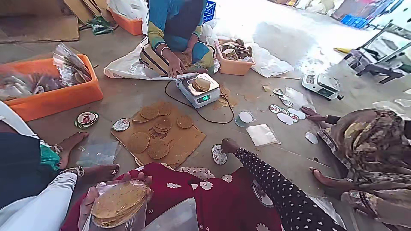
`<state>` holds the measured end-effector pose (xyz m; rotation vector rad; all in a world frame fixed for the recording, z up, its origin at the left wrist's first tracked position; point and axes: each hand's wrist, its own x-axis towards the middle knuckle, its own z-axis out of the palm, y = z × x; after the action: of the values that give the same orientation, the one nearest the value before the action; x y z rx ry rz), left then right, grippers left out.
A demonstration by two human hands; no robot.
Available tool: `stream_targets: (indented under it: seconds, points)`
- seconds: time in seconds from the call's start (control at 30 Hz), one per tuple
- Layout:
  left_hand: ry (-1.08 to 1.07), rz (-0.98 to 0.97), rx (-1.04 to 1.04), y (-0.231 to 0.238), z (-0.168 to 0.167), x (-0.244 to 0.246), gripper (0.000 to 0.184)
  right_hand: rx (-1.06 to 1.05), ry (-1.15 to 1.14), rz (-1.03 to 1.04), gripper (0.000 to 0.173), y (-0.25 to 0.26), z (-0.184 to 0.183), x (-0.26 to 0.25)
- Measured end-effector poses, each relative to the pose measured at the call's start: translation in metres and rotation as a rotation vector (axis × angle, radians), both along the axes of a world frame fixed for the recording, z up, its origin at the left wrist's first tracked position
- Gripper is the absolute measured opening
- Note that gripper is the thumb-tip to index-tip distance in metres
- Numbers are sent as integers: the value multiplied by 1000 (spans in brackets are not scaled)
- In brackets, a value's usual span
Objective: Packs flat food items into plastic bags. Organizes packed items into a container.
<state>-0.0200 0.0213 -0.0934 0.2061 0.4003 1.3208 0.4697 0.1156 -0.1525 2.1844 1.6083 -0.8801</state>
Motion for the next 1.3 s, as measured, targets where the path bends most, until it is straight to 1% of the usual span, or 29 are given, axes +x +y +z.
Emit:
stream_targets:
  seconds: [0.07,0.1,0.13,0.17,0.2,0.23,0.27,0.3,0.33,0.37,0.43,0.47,0.53,0.57,0.6,0.63,0.67,0.77,0.83,0.9,0.97,1.03,1.13,1.3]
  points:
    - [-25,-19,27,4,-6,-2,70,43,96,29,34,-9,31,-1]
    - [-11,-39,42,4,-9,-7,68,33,105,18,30,-14,61,-14]
    - [31,-18,17,1,1,-3,63,-7,111,-57,29,-18,99,-33]
    - [89,37,-67,-3,24,11,55,13,136,-109,28,-20,125,-47]
    - [98,17,-7,-5,33,19,53,63,210,-144,28,-21,137,-51]
    - [93,36,9,-5,48,34,55,122,304,-155,30,-20,138,-49]
    - [-100,-154,261,0,36,27,62,202,376,-145,28,-19,135,-44]
    - [-130,-141,118,-3,58,36,67,261,448,-141,27,-18,134,-41]
    - [-120,-130,-3,-4,73,42,70,308,506,-164,26,-20,138,-44]
    - [-159,-143,-44,-6,74,43,70,345,562,-204,25,-26,148,-52]
    - [-142,-136,-38,-11,75,46,65,401,689,-317,21,-49,178,-78]
    - [-114,-97,-47,-13,78,50,61,405,759,-360,16,-64,194,-93]
    - [-72,-38,-51,-17,79,55,57,385,961,-389,4,-98,216,-117]
    - [-41,-12,-39,-19,80,57,56,355,1083,-389,6,-115,220,-128]
    - [-47,-6,-25,-21,79,55,57,313,1206,-398,11,-132,219,-138]
    - [-56,4,-9,-21,77,53,57,276,1308,-413,10,-149,215,-149]
    - [-56,24,8,-21,75,51,58,243,1366,-437,7,-166,211,-161]
    - [-80,91,11,-24,75,49,60,122,1470,-522,12,-209,195,-190]
    - [-102,121,35,-28,79,49,56,31,1583,-611,12,-224,187,-208]
    - [-117,133,116,-33,79,47,54,-27,1703,-678,10,-230,181,-222]
    - [-124,117,197,-35,74,45,55,-37,1841,-691,9,-234,178,-230]
    - [-111,115,231,-37,73,43,57,-26,1954,-646,13,-239,176,-234]
    - [-95,115,247,-39,74,41,56,-33,1992,-614,16,-244,171,-237]
    - [-86,112,214,-44,82,48,55,-61,2000,-777,15,-247,158,-253]
